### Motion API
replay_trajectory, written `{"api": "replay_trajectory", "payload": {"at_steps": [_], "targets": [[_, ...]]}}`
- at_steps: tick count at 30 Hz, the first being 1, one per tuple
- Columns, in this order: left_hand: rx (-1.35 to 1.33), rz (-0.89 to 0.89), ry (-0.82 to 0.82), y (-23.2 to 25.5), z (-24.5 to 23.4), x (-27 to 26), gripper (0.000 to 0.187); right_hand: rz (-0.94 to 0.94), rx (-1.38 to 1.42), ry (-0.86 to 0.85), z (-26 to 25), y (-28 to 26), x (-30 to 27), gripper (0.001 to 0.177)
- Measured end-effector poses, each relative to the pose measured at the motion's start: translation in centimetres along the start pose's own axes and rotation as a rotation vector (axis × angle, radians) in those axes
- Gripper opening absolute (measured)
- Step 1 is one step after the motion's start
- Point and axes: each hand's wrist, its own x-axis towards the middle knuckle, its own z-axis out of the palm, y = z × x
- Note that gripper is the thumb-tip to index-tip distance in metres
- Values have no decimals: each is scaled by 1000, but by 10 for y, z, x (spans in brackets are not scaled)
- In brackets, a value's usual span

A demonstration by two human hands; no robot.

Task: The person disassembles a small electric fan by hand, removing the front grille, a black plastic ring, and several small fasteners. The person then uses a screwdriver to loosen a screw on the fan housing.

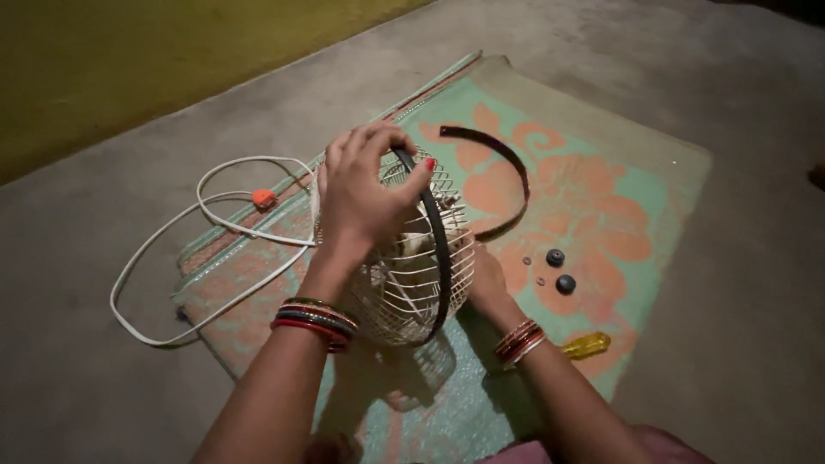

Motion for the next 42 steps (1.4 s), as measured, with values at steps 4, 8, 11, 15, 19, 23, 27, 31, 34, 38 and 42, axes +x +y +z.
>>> {"api": "replay_trajectory", "payload": {"at_steps": [4,8,11,15,19,23,27,31,34,38,42], "targets": [[-6,-34,-30,0,-2,2,32,322,334,97,-3,15,11,59],[-6,-57,-40,2,-2,5,32,357,384,162,-11,31,25,61],[-12,-73,-56,4,-2,5,31,170,257,229,-22,34,26,59],[-9,-58,-47,4,1,4,32,264,612,107,-53,18,17,49],[0,-45,-59,5,4,2,33,319,912,80,-98,-12,7,45],[29,4,-47,7,6,1,35,332,999,63,-136,-42,-15,46],[39,-6,-104,6,11,4,39,280,1121,43,-154,-65,-33,50],[80,16,-162,7,18,10,43,299,1134,46,-163,-80,-41,51],[113,1,-233,9,24,16,47,309,1137,47,-165,-86,-43,52],[126,11,-310,9,34,20,50,356,1169,58,-162,-82,-42,54],[97,97,-341,7,44,24,55,432,1173,92,-157,-70,-43,51]]}}
